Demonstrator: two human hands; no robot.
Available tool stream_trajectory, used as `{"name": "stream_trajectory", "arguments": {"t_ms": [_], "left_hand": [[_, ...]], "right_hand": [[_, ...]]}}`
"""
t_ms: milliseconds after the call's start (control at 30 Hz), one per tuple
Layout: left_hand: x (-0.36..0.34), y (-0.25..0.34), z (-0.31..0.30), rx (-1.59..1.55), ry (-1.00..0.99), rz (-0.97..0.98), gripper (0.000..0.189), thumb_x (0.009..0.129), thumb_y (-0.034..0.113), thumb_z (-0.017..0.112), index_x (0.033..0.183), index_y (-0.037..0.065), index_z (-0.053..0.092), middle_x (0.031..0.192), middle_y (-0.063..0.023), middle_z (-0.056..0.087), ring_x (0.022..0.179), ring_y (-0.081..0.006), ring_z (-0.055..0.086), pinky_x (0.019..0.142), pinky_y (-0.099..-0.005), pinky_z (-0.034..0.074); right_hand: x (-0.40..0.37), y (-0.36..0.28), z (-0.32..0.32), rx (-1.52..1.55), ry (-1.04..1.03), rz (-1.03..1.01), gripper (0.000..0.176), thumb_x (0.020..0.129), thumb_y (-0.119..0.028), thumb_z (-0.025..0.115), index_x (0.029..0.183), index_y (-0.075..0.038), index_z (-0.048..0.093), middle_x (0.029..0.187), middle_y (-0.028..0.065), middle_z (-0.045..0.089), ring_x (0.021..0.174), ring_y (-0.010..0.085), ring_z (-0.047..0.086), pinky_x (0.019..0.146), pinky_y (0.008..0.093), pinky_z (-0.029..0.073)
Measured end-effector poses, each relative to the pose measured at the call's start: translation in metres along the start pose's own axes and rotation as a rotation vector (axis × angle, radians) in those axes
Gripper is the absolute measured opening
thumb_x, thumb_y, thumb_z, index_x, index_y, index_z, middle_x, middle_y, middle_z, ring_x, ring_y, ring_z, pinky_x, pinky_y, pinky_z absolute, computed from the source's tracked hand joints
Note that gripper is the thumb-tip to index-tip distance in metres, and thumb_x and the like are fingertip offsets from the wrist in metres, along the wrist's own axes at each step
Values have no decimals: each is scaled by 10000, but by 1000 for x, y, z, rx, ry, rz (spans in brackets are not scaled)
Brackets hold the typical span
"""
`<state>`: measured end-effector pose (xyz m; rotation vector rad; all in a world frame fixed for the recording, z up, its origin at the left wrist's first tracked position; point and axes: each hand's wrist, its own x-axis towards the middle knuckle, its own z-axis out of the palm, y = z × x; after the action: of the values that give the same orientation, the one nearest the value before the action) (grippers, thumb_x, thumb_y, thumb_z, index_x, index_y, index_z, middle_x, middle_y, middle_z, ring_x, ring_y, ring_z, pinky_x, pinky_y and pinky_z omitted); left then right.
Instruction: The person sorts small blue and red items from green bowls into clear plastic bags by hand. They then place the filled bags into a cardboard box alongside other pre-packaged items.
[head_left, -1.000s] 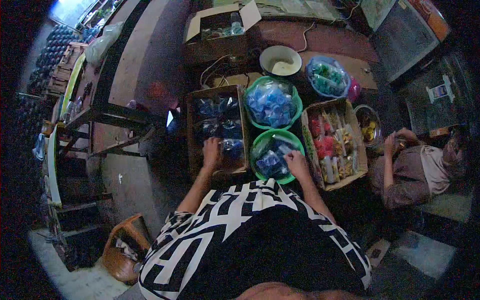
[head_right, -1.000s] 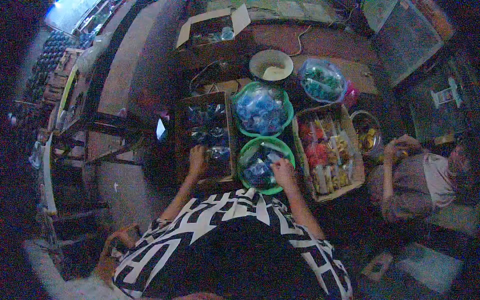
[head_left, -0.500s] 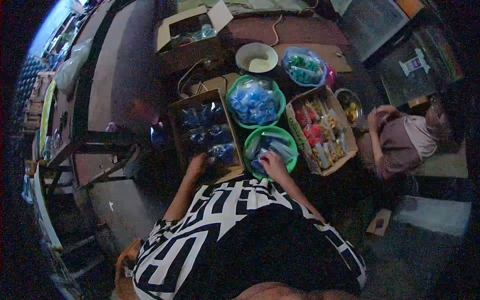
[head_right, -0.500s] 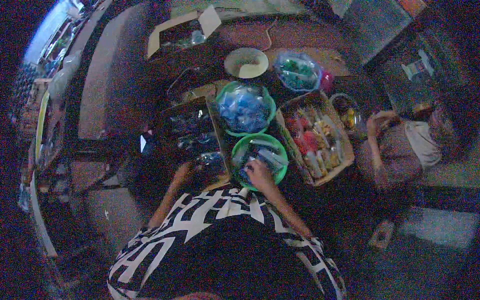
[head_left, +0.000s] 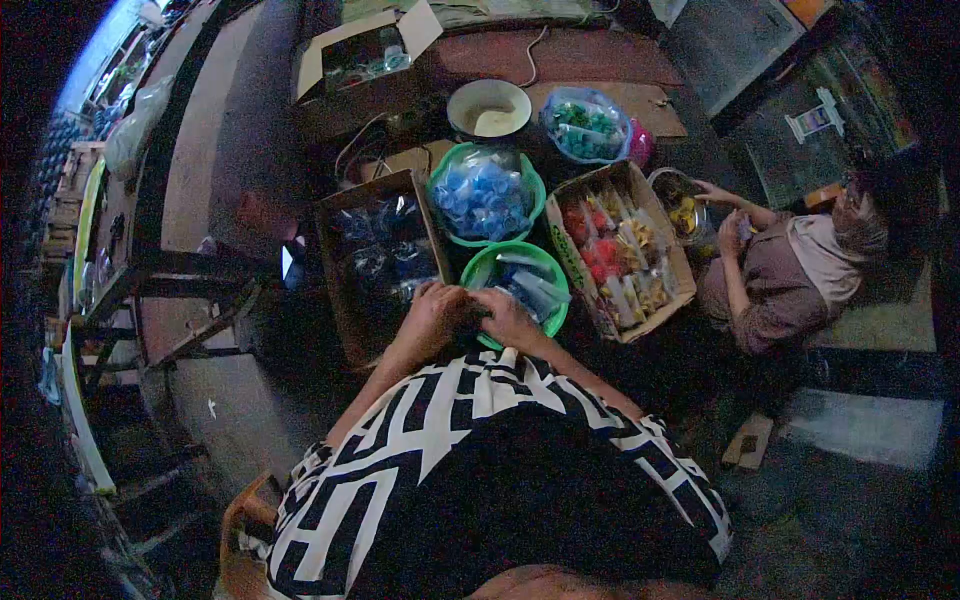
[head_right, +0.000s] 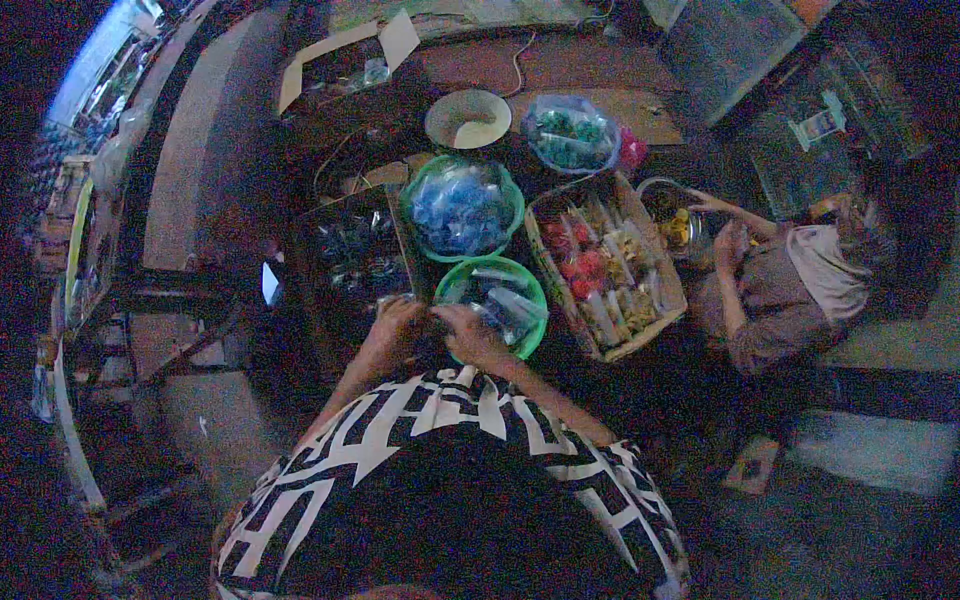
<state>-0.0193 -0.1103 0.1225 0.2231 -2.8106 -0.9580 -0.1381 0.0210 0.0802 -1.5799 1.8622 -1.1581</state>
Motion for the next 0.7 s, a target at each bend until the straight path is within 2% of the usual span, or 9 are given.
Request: {"name": "stream_trajectory", "arguments": {"t_ms": [67, 200, 300, 367, 500, 533, 567, 633, 700], "left_hand": [[7, -5, 22, -38, 31, -27, 251, 655, 88, 623, 869, 47, 500, 845, -118, 531, 879, -311, 498, 853, -435, 322], [25, 14, 21, -79, 93, -60, 231, 667, 49, 594, 876, 42, 497, 848, -113, 522, 862, -311, 495, 831, -429, 337], [34, 11, 37, 56, 174, 35, 230, 650, 49, 600, 865, 43, 518, 863, -118, 519, 864, -313, 491, 775, -407, 368], [31, 20, 54, -48, 224, -30, 225, 645, 49, 600, 860, 45, 534, 867, -122, 517, 864, -315, 489, 749, -399, 377], [4, 2, 125, -439, 261, -169, 241, 619, 39, 608, 857, 48, 572, 876, -132, 520, 884, -327, 480, 721, -395, 389], [-1, 3, 129, -39, 225, 6, 267, 620, 37, 617, 882, 45, 562, 877, -134, 535, 870, -326, 487, 725, -400, 391], [-4, 6, 135, -42, 222, -3, 267, 620, 37, 617, 882, 45, 562, 877, -134, 535, 870, -326, 487, 725, -400, 391], [-9, 24, 137, -285, 203, -220, 231, 670, 29, 615, 893, 33, 552, 893, -144, 550, 850, -328, 511, 722, -390, 406], [-13, 35, 141, -311, 308, -221, 211, 735, 29, 588, 932, 19, 513, 879, -148, 553, 806, -307, 534, 714, -352, 420]], "right_hand": [[-6, 9, -13, 57, 18, 180, 401, 665, -52, 541, 1065, -38, 521, 1005, 178, 546, 971, 343, 499, 879, 392, 380], [-14, 23, -47, 98, 157, 186, 215, 690, -55, 548, 898, -38, 598, 877, 139, 573, 885, 323, 529, 812, 388, 402], [-25, 18, -77, 4, 228, 37, 190, 693, -49, 549, 873, -49, 609, 821, 125, 562, 847, 301, 526, 781, 393, 406], [-42, 33, -78, -90, 227, 16, 187, 686, -47, 558, 864, -59, 613, 829, 124, 539, 837, 288, 518, 775, 388, 409], [-85, 77, -61, -233, 8, 148, 181, 703, -104, 595, 881, -84, 624, 915, 113, 478, 937, 269, 456, 821, 346, 384], [-94, 82, -59, -144, -53, 198, 166, 726, -128, 591, 880, -73, 621, 908, 113, 479, 932, 267, 459, 823, 344, 381], [-102, 88, -57, -54, -117, 251, 160, 749, -152, 587, 878, -62, 617, 900, 113, 481, 927, 264, 461, 825, 342, 377], [-109, 96, -60, 13, -129, 243, 169, 785, -176, 566, 882, -44, 609, 877, 120, 503, 896, 271, 489, 806, 344, 390], [-109, 102, -62, 85, -115, 297, 166, 799, -166, 541, 885, -33, 592, 843, 120, 532, 836, 267, 523, 763, 341, 411]]}}
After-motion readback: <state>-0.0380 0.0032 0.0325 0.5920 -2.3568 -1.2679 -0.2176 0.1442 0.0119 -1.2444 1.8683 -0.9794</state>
